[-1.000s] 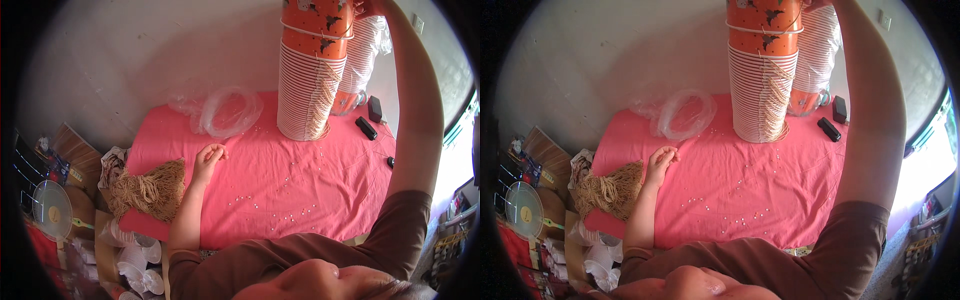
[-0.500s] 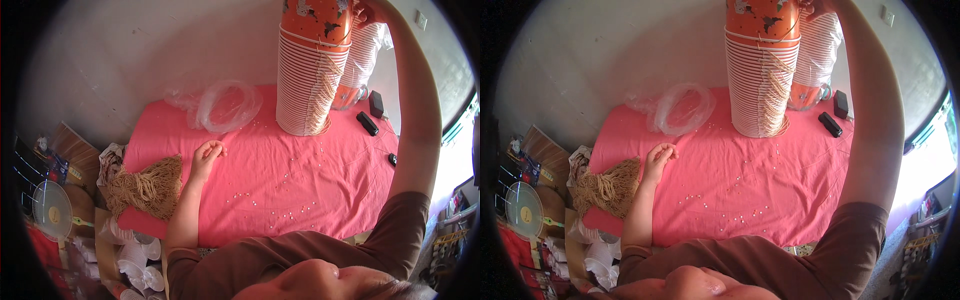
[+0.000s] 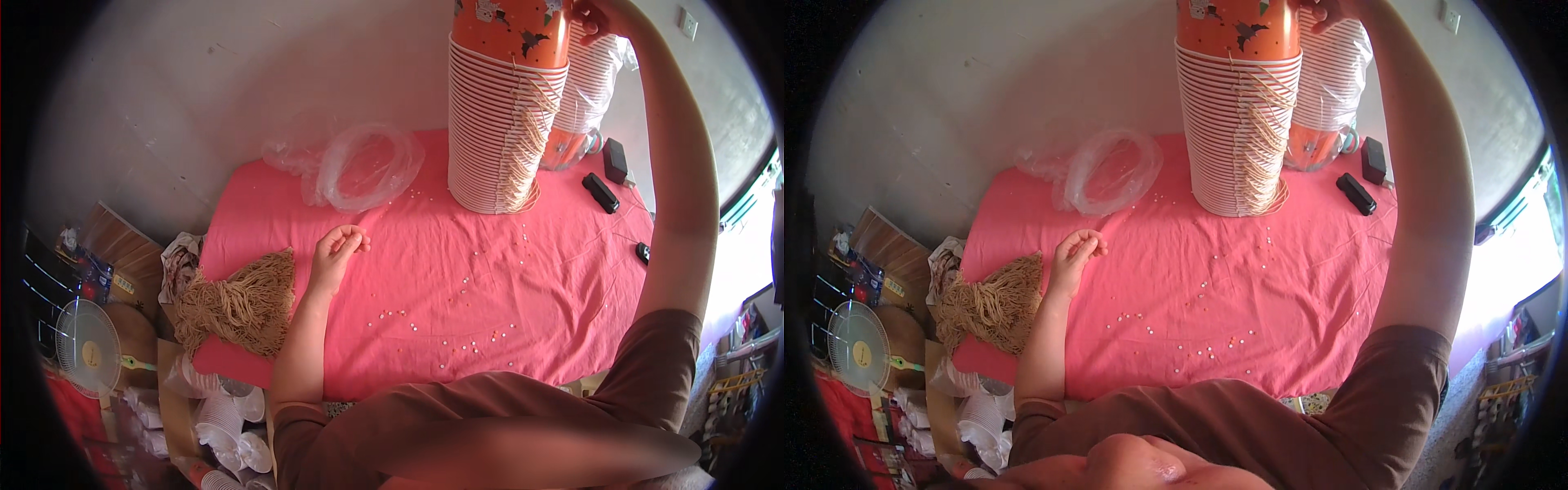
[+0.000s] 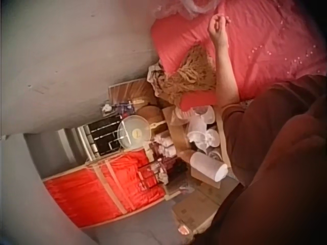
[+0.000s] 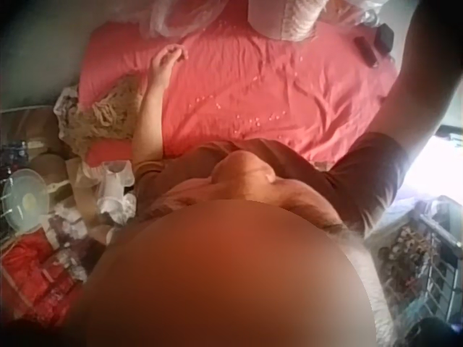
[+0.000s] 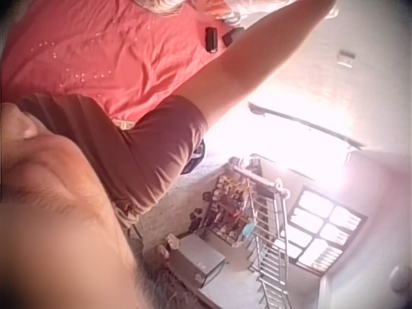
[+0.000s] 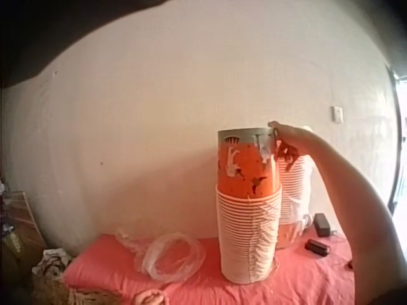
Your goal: Packing stacks of paper bowls into plastic bags for shipment.
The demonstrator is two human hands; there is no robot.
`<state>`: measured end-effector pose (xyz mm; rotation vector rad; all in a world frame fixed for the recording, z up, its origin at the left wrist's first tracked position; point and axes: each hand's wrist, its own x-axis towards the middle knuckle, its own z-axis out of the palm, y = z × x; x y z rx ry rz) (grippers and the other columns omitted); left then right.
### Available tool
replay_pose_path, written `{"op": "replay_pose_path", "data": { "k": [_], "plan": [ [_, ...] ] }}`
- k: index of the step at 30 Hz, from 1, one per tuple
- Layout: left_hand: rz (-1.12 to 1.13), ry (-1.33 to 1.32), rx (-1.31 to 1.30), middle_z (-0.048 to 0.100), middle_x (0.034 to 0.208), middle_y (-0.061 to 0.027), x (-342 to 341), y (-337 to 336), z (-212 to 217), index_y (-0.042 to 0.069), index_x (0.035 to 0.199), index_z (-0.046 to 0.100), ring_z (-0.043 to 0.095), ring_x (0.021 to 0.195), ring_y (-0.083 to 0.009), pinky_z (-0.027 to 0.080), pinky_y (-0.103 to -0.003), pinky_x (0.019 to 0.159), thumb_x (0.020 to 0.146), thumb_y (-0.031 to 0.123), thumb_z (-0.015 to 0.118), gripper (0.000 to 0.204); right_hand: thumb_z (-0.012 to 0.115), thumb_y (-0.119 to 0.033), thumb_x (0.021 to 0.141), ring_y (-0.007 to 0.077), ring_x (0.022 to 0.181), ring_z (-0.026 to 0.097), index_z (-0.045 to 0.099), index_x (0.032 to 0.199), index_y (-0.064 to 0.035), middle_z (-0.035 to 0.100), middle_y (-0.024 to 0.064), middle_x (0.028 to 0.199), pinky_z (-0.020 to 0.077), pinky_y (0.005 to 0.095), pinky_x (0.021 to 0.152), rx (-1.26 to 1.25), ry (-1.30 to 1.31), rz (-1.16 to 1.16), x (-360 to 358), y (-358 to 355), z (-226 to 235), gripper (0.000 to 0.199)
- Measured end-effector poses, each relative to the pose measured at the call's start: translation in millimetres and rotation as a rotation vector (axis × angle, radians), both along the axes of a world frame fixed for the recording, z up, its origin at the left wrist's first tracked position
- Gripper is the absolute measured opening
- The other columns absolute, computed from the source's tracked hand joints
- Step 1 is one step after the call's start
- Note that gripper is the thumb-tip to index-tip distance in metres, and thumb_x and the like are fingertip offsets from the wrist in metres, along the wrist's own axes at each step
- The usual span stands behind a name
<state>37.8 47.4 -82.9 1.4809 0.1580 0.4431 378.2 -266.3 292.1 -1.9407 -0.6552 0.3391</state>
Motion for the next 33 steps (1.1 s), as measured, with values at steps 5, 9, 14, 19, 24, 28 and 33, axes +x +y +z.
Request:
{"op": "replay_pose_path", "data": {
  "k": [5,9,14,19,24,28,33],
  "plan": [
    [0.015,-0.014,0.026,0.066,0.090,-0.0051,0,0,1,0.000,0.101,0.063,0.063,0.083,-0.0133,0.052,-0.027,0.079,0.096,0.008,0.058,0.011,0.018,-0.060,0.099,0.0233,0.043,0.050,0.060,0.067,-0.0002,0.054,0.0152,0.057,0.0574,0.0483,0.056,-0.003,-0.159,-0.197,-22,14,-6,0.079],
    [0.124,0.029,0.460,0.064,0.084,-0.0022,21,3,4,0.001,0.099,0.064,0.061,0.076,-0.0088,0.051,-0.024,0.069,0.095,0.011,0.061,0.011,0.019,-0.072,0.093,0.0224,0.049,0.056,0.059,0.065,-0.0012,0.057,0.0145,0.060,0.0552,0.0429,0.053,0.060,-0.250,-0.255,-11,6,-19,0.087],
    [0.473,0.141,0.840,0.064,0.086,-0.0095,38,33,28,-0.001,0.106,0.062,0.061,0.073,-0.0204,0.051,-0.031,0.067,0.089,0.017,0.066,0.025,0.030,-0.064,0.098,0.0173,0.095,0.059,0.060,0.127,-0.0069,0.063,0.0040,0.104,0.0443,0.0406,0.095,0.301,-0.242,-0.168,-11,11,-79,0.070],
    [0.582,0.416,0.900,0.059,0.117,-0.0231,55,87,18,-0.002,0.122,0.053,0.059,0.107,-0.0374,0.048,-0.044,0.087,0.089,0.042,0.062,0.055,0.020,-0.056,0.103,0.0224,0.119,0.052,0.055,0.131,-0.0014,0.061,0.0072,0.126,0.0318,0.0381,0.108,0.411,-0.414,-0.006,0,-21,-222,0.070],
    [0.656,0.380,0.775,0.060,0.118,-0.0289,89,135,-27,-0.007,0.125,0.051,0.059,0.111,-0.0387,0.048,-0.043,0.091,0.084,0.045,0.066,0.068,0.020,-0.066,0.098,0.0222,0.120,0.052,0.047,0.140,-0.0059,0.056,0.0071,0.134,0.0364,0.0384,0.103,0.518,0.161,-0.076,-9,-9,-346,0.078],
    [0.488,0.472,0.833,0.064,0.112,-0.0286,127,119,-30,-0.008,0.120,0.056,0.062,0.106,-0.0392,0.049,-0.042,0.089,0.079,0.044,0.071,0.068,0.029,-0.064,0.098,0.0199,0.117,0.055,0.049,0.138,-0.0043,0.059,0.0074,0.131,0.0427,0.0341,0.098,0.696,0.418,-0.128,59,-21,-400,0.074],
    [0.508,0.410,0.749,0.069,0.091,-0.0226,98,131,-26,-0.002,0.102,0.066,0.067,0.090,-0.0372,0.051,-0.044,0.078,0.077,0.025,0.067,0.037,0.041,-0.052,0.099,0.0262,0.117,0.057,0.049,0.137,-0.0046,0.058,0.0111,0.132,0.0459,0.0415,0.102,0.759,0.660,-0.091,55,29,-400,0.062]
  ]
}}
